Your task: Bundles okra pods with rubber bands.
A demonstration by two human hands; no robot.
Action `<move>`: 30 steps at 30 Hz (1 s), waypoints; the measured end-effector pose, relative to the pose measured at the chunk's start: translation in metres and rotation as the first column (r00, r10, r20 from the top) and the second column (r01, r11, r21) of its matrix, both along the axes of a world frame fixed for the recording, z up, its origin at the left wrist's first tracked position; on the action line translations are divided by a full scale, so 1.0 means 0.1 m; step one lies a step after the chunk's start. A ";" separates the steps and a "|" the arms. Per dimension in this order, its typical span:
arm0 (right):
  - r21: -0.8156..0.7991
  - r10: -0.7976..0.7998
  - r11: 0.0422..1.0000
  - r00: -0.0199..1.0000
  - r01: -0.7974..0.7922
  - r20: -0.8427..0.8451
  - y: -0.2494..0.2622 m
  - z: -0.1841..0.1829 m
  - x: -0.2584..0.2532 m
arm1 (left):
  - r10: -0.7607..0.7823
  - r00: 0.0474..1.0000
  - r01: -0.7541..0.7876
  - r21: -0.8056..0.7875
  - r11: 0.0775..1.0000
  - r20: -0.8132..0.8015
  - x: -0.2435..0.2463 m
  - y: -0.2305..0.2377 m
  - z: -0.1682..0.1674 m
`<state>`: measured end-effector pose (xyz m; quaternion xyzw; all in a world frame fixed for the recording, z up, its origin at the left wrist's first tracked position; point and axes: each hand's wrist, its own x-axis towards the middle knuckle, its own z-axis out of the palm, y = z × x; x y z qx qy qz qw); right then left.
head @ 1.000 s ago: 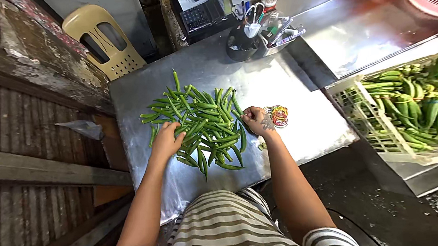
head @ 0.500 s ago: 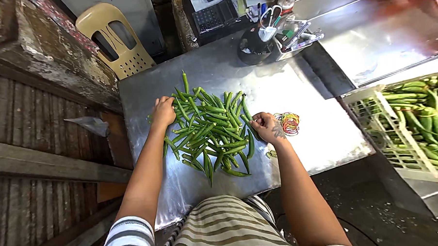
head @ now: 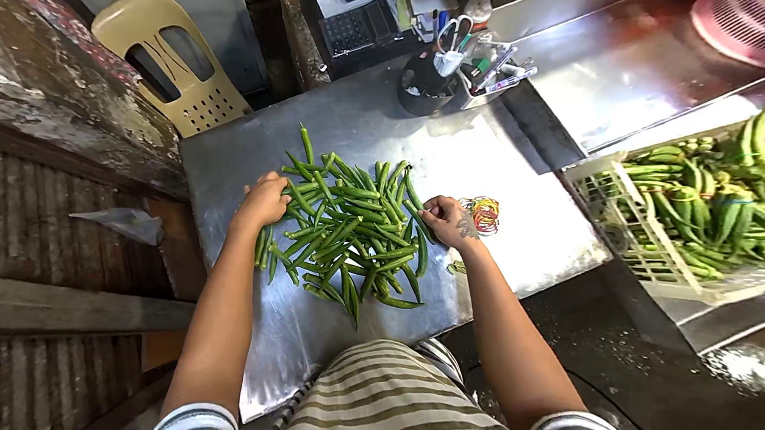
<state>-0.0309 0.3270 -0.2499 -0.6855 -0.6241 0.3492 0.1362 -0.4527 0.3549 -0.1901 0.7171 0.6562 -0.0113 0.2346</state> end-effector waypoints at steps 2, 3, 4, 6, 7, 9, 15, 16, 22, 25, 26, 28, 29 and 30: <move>-0.012 0.003 1.000 1.000 -0.003 -0.003 0.01 -0.02 0.02 | 0.102 0.995 -0.103 0.050 0.993 0.008 0.00 -0.21 0.10; -0.017 -0.005 1.000 1.000 0.005 -0.010 0.01 -0.01 0.03 | 0.170 0.984 -0.173 0.080 0.982 0.043 0.00 -0.34 0.15; -0.016 -0.021 1.000 1.000 0.021 -0.014 0.01 0.00 0.03 | 0.237 0.966 -0.248 0.115 0.962 0.104 0.00 -0.48 0.17; 0.009 -0.074 0.997 0.997 0.074 0.017 0.05 0.07 -0.04 | 0.365 0.882 -0.404 0.079 0.911 0.298 -0.04 -0.74 0.16; 0.028 -0.100 0.995 0.994 0.099 0.045 0.08 0.11 -0.11 | 0.422 0.799 -0.472 0.011 0.882 0.428 -0.05 -0.86 0.14; 0.087 -0.123 0.990 0.988 0.115 0.090 0.15 0.23 -0.28 | 0.466 0.506 -0.539 -0.156 0.828 0.725 -0.07 -1.13 0.03; 0.362 0.080 0.929 0.997 -0.083 0.021 0.57 0.53 -1.06 | 0.472 -0.095 -0.516 -0.449 0.730 0.876 -0.14 -1.69 -0.15; 0.363 0.140 0.921 0.990 -0.140 0.027 0.68 0.57 -1.22 | 0.491 -0.108 -0.537 -0.467 0.703 0.864 -0.15 -1.73 -0.15; 0.211 0.333 0.907 0.928 -0.364 0.169 1.35 0.54 -2.30 | 0.506 -0.179 -0.551 -0.512 0.659 0.844 -0.09 -1.72 -0.19; 0.053 0.341 0.929 0.905 -0.365 0.255 1.55 0.42 -2.68 | 0.512 -0.204 -0.486 -0.540 0.687 0.835 -0.01 -1.68 -0.17; 0.008 0.331 0.938 0.903 -0.346 0.272 1.58 0.39 -2.76 | 0.511 -0.213 -0.470 -0.546 0.694 0.833 0.00 -1.67 -0.16; 0.024 0.249 0.964 0.935 -0.263 0.252 1.63 0.36 -2.82 | 0.511 -0.257 -0.445 -0.569 0.691 0.821 0.02 -1.67 -0.15; 0.097 0.182 0.974 0.965 -0.203 0.190 1.64 0.35 -2.80 | 0.512 -0.288 -0.438 -0.587 0.681 0.809 0.03 -1.67 -0.13; 0.206 0.123 0.968 0.986 -0.144 0.114 1.63 0.38 -2.75 | 0.513 -0.319 -0.432 -0.604 0.670 0.797 0.04 -1.66 -0.10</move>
